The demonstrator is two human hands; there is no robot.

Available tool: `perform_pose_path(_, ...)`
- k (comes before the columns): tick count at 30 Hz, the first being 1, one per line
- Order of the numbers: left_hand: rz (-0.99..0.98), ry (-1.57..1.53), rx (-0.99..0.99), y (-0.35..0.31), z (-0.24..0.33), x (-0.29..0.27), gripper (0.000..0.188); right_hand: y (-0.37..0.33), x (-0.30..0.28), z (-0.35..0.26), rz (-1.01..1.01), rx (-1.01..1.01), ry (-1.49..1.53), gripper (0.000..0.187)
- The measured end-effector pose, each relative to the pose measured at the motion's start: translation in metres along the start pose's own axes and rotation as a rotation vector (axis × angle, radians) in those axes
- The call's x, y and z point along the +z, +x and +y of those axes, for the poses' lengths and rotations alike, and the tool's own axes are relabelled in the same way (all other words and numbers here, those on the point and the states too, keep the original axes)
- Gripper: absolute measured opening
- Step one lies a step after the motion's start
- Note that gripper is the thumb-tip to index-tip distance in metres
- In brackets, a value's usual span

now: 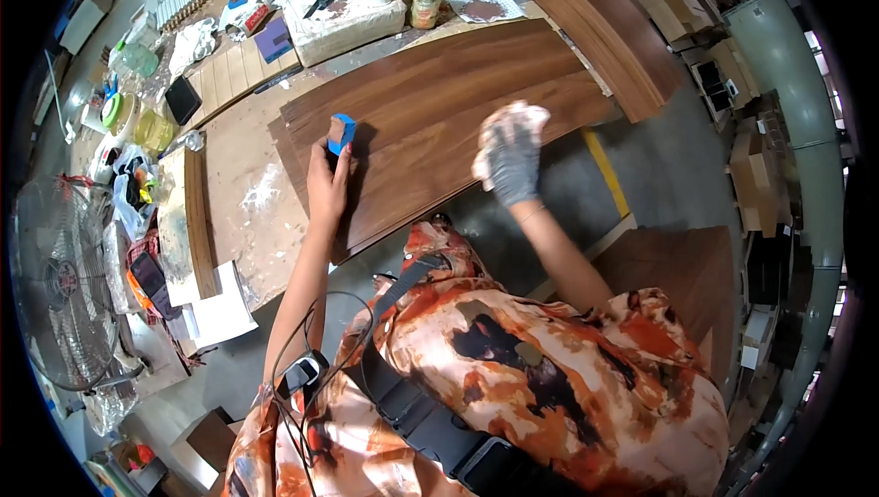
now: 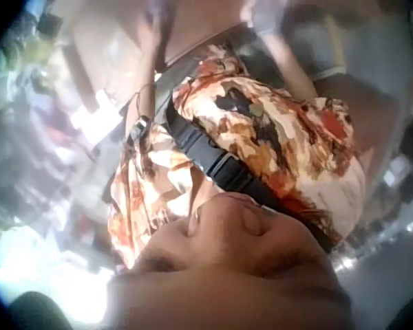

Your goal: The person wipes a wooden panel with a cloth, applies liquid from a bottle to the panel, and continues wiping the surface with the cloth.

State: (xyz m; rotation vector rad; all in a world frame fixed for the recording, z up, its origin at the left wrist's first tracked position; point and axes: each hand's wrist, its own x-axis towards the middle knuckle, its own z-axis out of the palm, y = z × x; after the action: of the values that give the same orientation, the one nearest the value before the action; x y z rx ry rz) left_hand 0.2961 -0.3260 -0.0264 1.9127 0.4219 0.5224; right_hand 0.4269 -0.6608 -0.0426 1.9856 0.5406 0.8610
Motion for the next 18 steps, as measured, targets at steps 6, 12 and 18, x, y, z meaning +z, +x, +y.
perform_pose_path(6, -0.016, 0.013, -0.021, -0.001, 0.012, 0.001, 0.04, 0.015, -0.084, -0.024, -0.194, -0.126, 1.294, 0.046)
perform_pose_path(12, 0.004, 0.108, -0.025, -0.002, 0.02, -0.003, 0.041, 0.06, 0.032, 0.021, -0.401, 0.06, 0.887, 0.069)
perform_pose_path(18, 0.024, 0.135, 0.026, 0.002, 0.02, 0.004, 0.039, 0.106, 0.167, 0.029, -0.411, 0.139, 1.201, 0.051)
